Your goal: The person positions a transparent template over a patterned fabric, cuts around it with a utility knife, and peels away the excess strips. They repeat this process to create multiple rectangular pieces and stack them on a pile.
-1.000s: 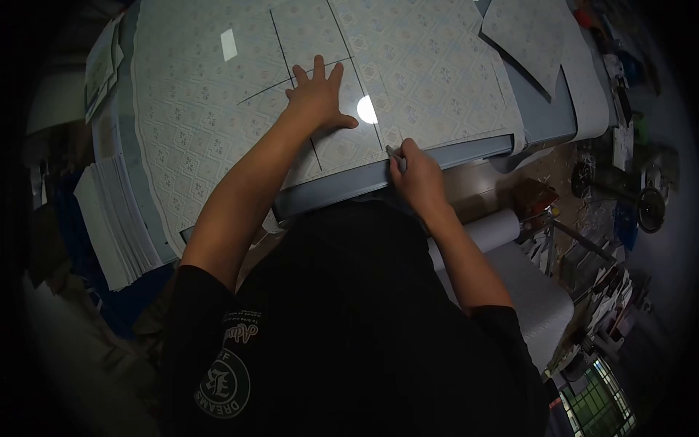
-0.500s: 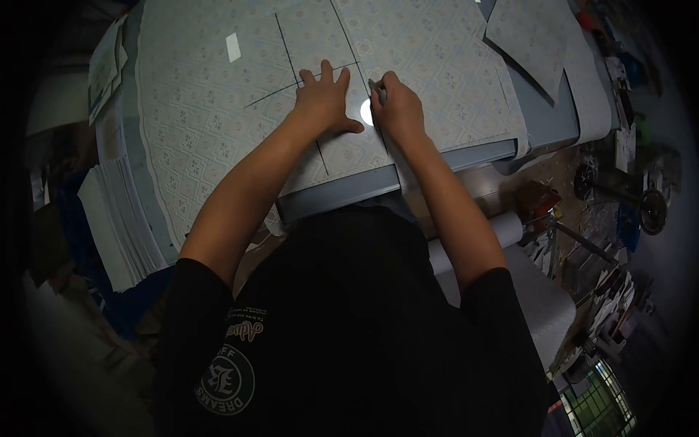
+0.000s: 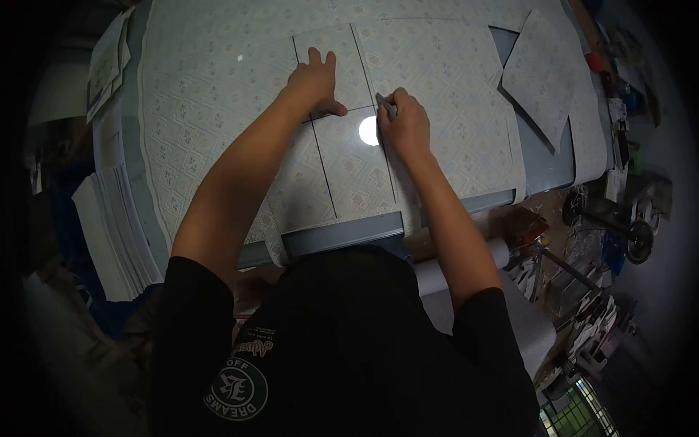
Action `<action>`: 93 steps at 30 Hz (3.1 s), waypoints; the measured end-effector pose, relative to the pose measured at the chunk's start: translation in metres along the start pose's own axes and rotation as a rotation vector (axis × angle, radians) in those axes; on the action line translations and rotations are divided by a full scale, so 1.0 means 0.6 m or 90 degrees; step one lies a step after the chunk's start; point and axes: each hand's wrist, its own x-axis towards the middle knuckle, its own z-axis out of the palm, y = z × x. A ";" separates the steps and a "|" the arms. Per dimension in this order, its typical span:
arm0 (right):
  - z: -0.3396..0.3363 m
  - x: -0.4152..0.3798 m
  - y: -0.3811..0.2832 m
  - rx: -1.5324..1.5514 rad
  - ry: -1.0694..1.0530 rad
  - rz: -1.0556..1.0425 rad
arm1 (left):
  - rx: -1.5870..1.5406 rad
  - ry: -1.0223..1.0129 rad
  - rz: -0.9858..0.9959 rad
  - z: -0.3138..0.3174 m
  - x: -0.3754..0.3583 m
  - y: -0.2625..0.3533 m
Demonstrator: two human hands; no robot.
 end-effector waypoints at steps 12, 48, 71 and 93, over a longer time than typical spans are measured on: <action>0.081 0.295 -0.024 -0.006 0.042 -0.074 | -0.029 -0.040 -0.043 -0.011 -0.003 0.008; 0.191 0.494 -0.161 0.049 -0.557 -0.576 | -0.139 0.068 -0.191 -0.010 0.006 -0.066; 0.219 0.394 -0.205 0.192 -0.397 -0.455 | -0.182 0.296 -0.144 0.066 -0.051 -0.037; -0.167 -0.084 0.082 0.006 -0.684 -0.522 | -0.132 -0.082 -0.323 0.111 -0.261 0.075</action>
